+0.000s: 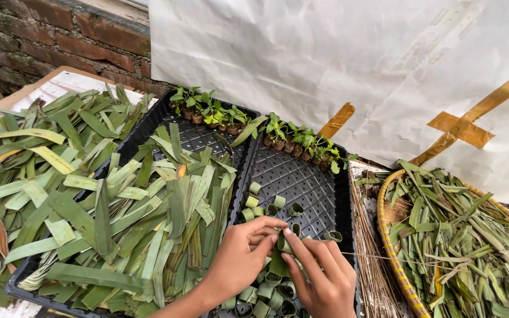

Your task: Folding and rolling long green leaves into small cylindrical pots for seedlings and securing them with wooden pins.

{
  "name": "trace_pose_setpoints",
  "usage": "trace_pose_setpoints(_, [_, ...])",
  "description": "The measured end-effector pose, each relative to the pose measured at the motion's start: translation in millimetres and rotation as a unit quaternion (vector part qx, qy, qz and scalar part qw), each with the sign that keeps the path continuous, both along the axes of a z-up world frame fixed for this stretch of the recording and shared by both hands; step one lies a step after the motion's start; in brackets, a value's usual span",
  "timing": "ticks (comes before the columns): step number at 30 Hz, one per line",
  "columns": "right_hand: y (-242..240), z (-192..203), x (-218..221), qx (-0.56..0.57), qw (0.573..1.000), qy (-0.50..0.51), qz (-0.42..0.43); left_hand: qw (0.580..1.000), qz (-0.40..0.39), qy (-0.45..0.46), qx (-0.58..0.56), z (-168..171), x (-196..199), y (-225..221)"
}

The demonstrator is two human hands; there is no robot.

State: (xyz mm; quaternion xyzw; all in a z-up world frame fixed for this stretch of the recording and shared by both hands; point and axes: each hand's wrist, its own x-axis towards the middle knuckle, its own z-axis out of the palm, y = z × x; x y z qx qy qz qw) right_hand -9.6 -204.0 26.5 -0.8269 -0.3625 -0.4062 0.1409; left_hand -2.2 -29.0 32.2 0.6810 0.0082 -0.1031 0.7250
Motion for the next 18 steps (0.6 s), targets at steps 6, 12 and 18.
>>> trace_pose_setpoints(6, [3, -6, 1, -0.029, 1.0, -0.01, 0.002, 0.997, 0.025, 0.018, -0.066, -7, 5, 1])
trace_pose_setpoints(12, [7, 2, -5, 0.018, 0.995, 0.093, 0.013, 0.996, 0.066, 0.0, -0.054, -2, 4, 4])
trace_pose_setpoints(18, [10, -21, -3, 0.218, 0.958, 0.184, 0.01, 0.99, 0.067, -0.109, -0.066, -11, -5, -6])
